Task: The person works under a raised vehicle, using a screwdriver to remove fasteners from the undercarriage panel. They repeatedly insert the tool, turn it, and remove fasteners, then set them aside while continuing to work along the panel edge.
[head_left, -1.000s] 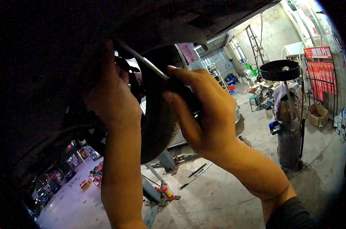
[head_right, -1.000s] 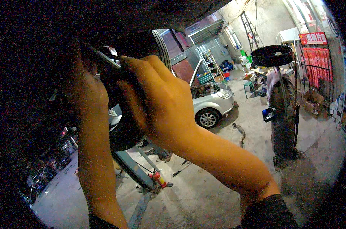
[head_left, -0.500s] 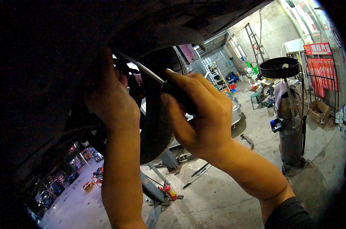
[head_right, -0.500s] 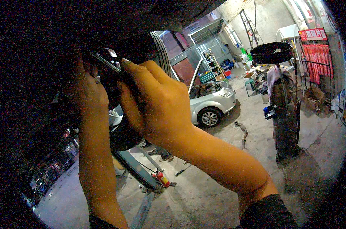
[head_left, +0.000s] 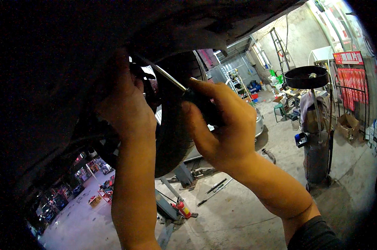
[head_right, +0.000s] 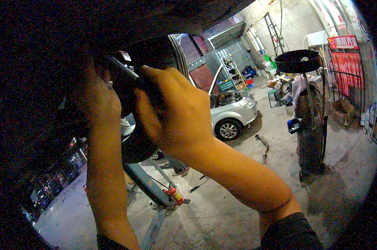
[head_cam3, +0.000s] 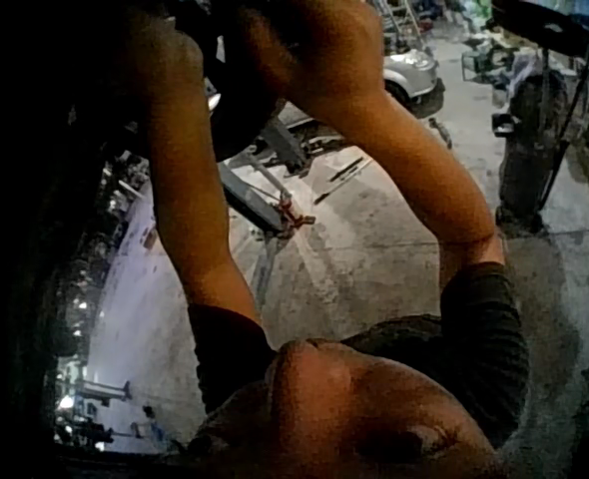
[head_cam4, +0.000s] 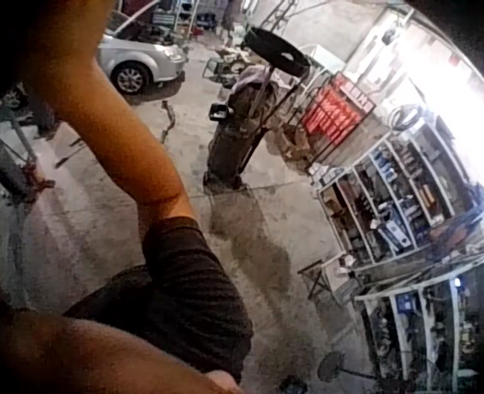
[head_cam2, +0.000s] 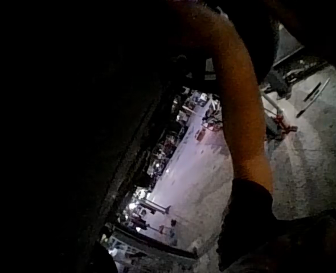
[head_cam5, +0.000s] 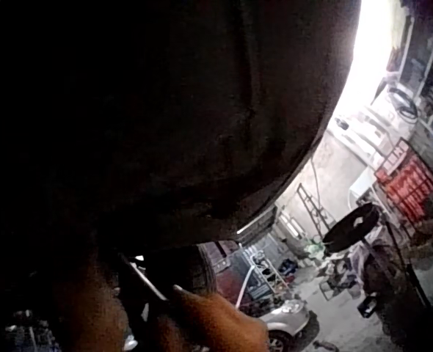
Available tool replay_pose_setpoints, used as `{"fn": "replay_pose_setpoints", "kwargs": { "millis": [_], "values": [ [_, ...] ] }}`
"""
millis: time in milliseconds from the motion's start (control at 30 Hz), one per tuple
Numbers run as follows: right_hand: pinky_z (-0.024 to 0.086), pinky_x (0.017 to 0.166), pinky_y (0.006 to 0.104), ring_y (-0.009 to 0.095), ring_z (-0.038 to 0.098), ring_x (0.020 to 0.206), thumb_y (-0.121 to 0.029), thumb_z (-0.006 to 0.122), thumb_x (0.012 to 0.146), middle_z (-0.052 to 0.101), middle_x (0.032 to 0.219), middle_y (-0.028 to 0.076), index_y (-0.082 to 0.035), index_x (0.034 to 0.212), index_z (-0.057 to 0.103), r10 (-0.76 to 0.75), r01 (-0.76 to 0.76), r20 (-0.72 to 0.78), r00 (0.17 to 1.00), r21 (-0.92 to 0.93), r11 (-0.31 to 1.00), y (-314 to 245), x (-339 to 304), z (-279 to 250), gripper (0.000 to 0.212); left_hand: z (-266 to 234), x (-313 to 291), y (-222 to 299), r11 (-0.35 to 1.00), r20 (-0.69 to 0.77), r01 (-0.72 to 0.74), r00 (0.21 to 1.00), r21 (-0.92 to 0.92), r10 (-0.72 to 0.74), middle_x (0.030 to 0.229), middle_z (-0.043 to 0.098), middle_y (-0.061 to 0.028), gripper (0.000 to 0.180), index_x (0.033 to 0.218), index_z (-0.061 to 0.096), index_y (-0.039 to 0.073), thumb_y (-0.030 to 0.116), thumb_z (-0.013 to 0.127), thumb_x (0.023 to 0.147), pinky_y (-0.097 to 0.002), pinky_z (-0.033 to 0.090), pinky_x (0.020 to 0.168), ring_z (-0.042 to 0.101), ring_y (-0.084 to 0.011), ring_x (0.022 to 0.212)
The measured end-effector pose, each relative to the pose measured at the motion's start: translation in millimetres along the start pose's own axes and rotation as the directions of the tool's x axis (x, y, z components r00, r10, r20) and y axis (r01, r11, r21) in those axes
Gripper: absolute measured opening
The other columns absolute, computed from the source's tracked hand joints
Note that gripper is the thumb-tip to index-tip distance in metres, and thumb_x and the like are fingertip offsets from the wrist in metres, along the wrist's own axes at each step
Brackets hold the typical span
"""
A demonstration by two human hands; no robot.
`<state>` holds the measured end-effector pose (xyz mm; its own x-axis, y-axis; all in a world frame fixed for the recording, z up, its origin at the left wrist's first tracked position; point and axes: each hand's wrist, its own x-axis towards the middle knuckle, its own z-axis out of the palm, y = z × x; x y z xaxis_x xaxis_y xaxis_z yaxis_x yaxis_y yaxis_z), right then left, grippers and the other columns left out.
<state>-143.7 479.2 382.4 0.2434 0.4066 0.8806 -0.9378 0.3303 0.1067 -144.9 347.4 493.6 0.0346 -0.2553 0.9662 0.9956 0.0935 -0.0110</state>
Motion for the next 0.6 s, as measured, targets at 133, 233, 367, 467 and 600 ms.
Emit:
{"fn": "replay_pose_setpoints", "kwargs": {
  "millis": [133, 233, 367, 467, 600],
  "values": [
    [0.052, 0.062, 0.0374, 0.03, 0.066, 0.07, -0.008, 0.072, 0.084, 0.066, 0.085, 0.016, 0.0, 0.113, 0.063, 0.019, -0.02, 0.006, 1.0, 0.009, 1.0, 0, 0, 0, 0.031, -3, -9, 20, 0.927, 0.166, -0.242, 0.966, 0.288, 0.2, 0.124, 0.061, -0.0122, 0.042, 0.125, 0.062, -0.001, 0.019, 0.075, 0.09, -0.0356, 0.055, 0.089, 0.063, -0.0209, 0.106],
    [0.051, 0.062, 0.027, 0.016, 0.066, 0.068, -0.005, 0.074, 0.086, 0.069, 0.084, 0.013, 0.003, 0.112, 0.065, -0.002, 0.003, 0.019, 1.0, -0.014, 1.0, -2, 0, 0, 0.029, -13, 0, 0, 0.427, 0.351, -0.518, 0.841, 0.741, 0.413, 0.124, 0.061, -0.0123, 0.039, 0.128, 0.064, 0.006, 0.012, 0.074, 0.09, -0.0344, 0.055, 0.09, 0.063, -0.0208, 0.109],
    [0.05, 0.061, 0.0262, 0.013, 0.065, 0.067, -0.005, 0.073, 0.087, 0.069, 0.083, 0.012, 0.003, 0.112, 0.065, -0.025, 0.025, 0.01, 1.0, -0.027, 0.999, -2, 1, 1, 0.028, -12, -2, -2, 0.411, 0.346, -0.501, 0.851, 0.762, 0.396, 0.129, 0.06, -0.0123, 0.049, 0.132, 0.063, 0.016, 0.002, 0.072, 0.087, -0.0356, 0.054, 0.092, 0.062, -0.0229, 0.113],
    [0.049, 0.063, 0.0244, 0.009, 0.063, 0.071, -0.006, 0.072, 0.089, 0.069, 0.085, 0.009, 0.003, 0.113, 0.064, 0.108, -0.112, 0.063, 0.992, 0.071, 0.991, -8, -3, 1, 0.027, -16, -3, -2, 0.221, 0.376, -0.481, 0.842, 0.849, 0.388, 0.131, 0.059, -0.0126, 0.062, 0.136, 0.059, 0.021, -0.005, 0.073, 0.082, -0.0375, 0.053, 0.095, 0.061, -0.0265, 0.117],
    [0.048, 0.067, 0.0218, 0.005, 0.06, 0.079, -0.008, 0.07, 0.093, 0.069, 0.091, 0.006, 0.003, 0.116, 0.063, 0.275, -0.303, 0.152, 0.95, 0.215, 0.928, -15, -5, 2, 0.026, -23, -1, -8, 0.191, 0.369, -0.459, 0.852, 0.868, 0.372, 0.13, 0.061, -0.0121, 0.072, 0.139, 0.057, 0.024, -0.008, 0.074, 0.077, -0.0381, 0.052, 0.097, 0.061, -0.0288, 0.117]
  ]
}}
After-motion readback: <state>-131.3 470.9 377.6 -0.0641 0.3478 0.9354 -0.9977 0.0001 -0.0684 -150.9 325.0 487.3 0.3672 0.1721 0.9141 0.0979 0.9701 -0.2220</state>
